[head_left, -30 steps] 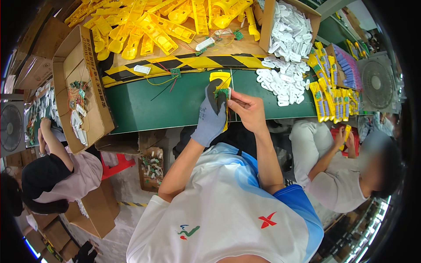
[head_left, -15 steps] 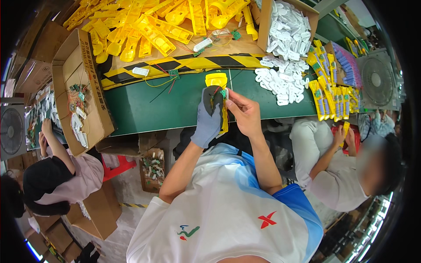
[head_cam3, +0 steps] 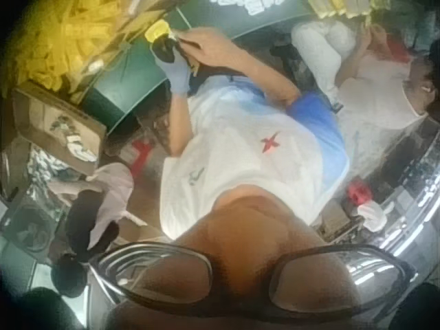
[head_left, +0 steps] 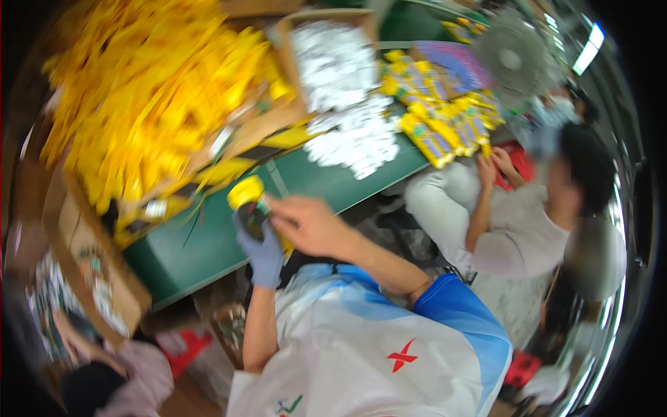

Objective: Assemble electronic components into a yellow plastic housing on a factory production line.

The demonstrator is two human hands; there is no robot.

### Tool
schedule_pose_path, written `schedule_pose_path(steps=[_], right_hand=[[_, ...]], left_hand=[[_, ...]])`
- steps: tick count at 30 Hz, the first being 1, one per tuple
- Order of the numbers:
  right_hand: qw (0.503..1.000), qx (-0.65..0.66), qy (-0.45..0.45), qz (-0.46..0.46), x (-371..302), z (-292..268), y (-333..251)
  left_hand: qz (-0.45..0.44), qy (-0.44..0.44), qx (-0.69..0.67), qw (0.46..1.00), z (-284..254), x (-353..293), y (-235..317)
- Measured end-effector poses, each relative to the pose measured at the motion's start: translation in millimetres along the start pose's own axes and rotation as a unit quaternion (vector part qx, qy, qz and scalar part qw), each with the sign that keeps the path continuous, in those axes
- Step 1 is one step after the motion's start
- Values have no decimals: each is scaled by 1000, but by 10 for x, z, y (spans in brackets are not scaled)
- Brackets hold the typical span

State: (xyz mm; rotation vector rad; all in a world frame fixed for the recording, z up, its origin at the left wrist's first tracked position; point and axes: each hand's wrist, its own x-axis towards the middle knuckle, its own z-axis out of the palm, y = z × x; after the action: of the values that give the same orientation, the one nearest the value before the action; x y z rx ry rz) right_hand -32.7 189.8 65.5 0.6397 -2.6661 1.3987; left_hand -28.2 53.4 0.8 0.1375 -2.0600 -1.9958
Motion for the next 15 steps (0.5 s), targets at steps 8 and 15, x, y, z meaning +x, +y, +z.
schedule_pose_path(steps=[8,15], right_hand=[[935,337,-1,115,-366,-39,-13],[971,156,108,143,-612,-236,16]], left_hand=[[-48,-24,-151,987,214,5,436],[20,-71,-119,990,372,101,729]])
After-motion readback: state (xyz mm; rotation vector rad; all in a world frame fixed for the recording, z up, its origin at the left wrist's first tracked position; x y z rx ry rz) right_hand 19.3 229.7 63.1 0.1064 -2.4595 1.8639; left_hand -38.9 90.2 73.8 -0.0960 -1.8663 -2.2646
